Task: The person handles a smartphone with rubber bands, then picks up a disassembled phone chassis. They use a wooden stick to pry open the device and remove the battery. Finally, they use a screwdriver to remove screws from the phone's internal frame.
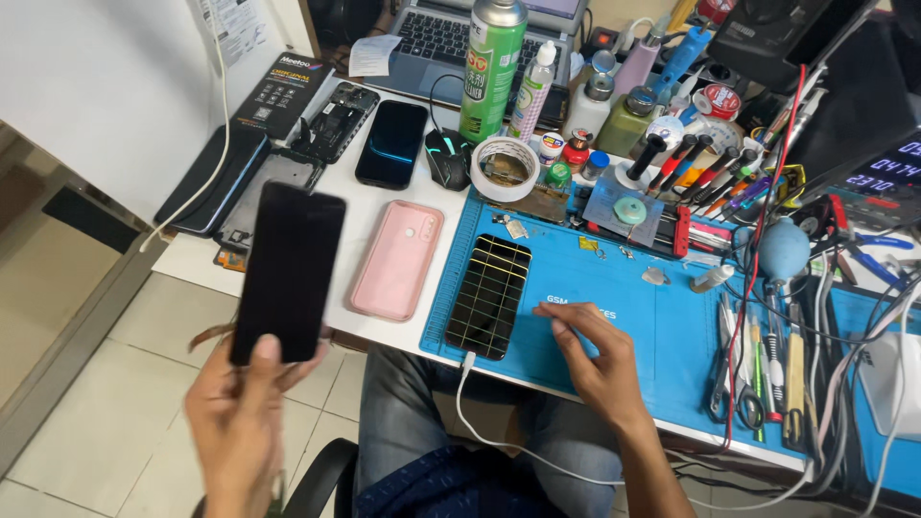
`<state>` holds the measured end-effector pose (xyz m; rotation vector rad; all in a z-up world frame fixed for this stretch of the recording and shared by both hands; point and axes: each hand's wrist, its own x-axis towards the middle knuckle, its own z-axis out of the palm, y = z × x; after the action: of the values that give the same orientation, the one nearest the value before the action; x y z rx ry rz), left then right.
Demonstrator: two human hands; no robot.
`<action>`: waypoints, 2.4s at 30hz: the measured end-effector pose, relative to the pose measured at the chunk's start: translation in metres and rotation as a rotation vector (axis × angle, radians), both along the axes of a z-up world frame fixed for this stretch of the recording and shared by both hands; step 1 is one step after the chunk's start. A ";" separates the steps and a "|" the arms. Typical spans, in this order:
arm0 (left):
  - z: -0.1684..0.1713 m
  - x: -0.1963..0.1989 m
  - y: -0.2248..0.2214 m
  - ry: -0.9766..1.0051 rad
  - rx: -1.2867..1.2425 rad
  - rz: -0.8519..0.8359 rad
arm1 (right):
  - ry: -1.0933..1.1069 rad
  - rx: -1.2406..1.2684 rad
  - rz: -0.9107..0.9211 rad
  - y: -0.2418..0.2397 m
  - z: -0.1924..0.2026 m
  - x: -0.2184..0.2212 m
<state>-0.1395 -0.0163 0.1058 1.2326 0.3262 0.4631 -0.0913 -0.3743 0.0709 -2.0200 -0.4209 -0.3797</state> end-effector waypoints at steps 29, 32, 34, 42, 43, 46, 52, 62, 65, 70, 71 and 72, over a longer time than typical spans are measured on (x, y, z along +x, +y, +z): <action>-0.021 0.025 -0.167 -0.208 -0.530 -0.854 | -0.120 0.707 0.002 -0.024 0.055 0.063; -0.022 0.027 -0.164 -0.051 -0.986 -1.063 | -0.058 0.706 -0.035 -0.015 0.057 0.060; -0.018 0.029 -0.164 0.030 -1.124 -1.149 | -0.017 0.701 -0.054 -0.008 0.060 0.060; -0.007 0.032 -0.169 -0.069 -0.991 -1.214 | 0.125 0.878 0.072 0.000 0.056 0.061; -0.005 0.033 -0.173 -0.076 -0.988 -1.221 | 0.116 0.875 0.074 0.001 0.061 0.053; 0.004 0.036 -0.180 -0.076 -0.378 -0.905 | 0.282 0.796 0.152 0.001 0.063 0.035; 0.009 0.032 -0.174 -0.140 0.395 -0.498 | 0.229 0.943 0.281 -0.013 0.023 0.022; 0.009 0.040 -0.151 -0.060 -0.143 -0.835 | 0.335 0.913 -0.078 -0.010 0.031 0.032; 0.009 0.041 -0.154 -0.077 -0.188 -0.815 | 0.382 0.945 -0.098 -0.007 0.030 0.034; 0.006 0.042 -0.156 -0.044 -0.215 -0.748 | 0.420 0.938 -0.083 -0.005 0.028 0.035; 0.003 0.043 -0.157 -0.010 -0.197 -0.740 | 0.421 0.935 -0.079 -0.005 0.027 0.035; -0.001 0.044 -0.157 0.023 -0.179 -0.732 | 0.422 0.932 -0.075 -0.005 0.026 0.035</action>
<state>-0.0953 -0.1734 0.1050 1.0923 -0.0755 -0.2079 -0.0567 -0.3790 0.0968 -1.1499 0.1036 -0.1345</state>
